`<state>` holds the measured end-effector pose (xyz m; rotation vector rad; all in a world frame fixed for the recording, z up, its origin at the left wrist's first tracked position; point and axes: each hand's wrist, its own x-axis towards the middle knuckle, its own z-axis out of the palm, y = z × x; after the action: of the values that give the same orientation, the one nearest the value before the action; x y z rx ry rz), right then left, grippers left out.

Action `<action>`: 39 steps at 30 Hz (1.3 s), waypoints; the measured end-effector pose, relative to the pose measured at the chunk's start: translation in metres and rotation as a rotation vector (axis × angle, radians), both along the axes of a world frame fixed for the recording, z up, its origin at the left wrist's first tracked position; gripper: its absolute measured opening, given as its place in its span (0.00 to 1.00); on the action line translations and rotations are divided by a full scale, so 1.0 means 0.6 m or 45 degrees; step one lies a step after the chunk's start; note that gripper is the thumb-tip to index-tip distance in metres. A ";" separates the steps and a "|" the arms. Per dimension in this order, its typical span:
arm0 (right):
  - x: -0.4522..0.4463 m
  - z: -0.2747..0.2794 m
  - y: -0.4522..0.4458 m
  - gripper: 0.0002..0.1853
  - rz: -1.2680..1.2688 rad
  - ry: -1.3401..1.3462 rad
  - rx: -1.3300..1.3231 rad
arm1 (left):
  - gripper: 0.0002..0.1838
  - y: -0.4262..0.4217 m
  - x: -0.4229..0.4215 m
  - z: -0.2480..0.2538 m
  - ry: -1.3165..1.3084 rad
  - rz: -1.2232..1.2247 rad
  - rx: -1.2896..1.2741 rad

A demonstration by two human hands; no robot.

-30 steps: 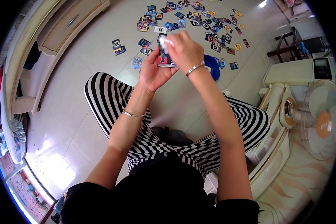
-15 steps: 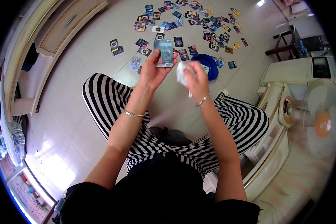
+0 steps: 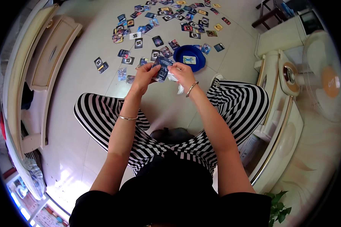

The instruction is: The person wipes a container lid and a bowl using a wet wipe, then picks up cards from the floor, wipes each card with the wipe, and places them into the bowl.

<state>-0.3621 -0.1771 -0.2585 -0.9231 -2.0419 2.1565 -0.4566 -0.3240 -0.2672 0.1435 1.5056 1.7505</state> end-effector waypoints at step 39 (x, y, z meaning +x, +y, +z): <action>-0.135 -0.554 0.309 0.14 -0.657 -0.819 0.283 | 0.07 0.370 -0.094 -0.400 1.001 -0.703 -1.041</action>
<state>-0.4433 0.0086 -0.5909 -2.0189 -1.8764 1.4435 -0.5133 -0.1018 -0.5072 0.7951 2.3265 0.5477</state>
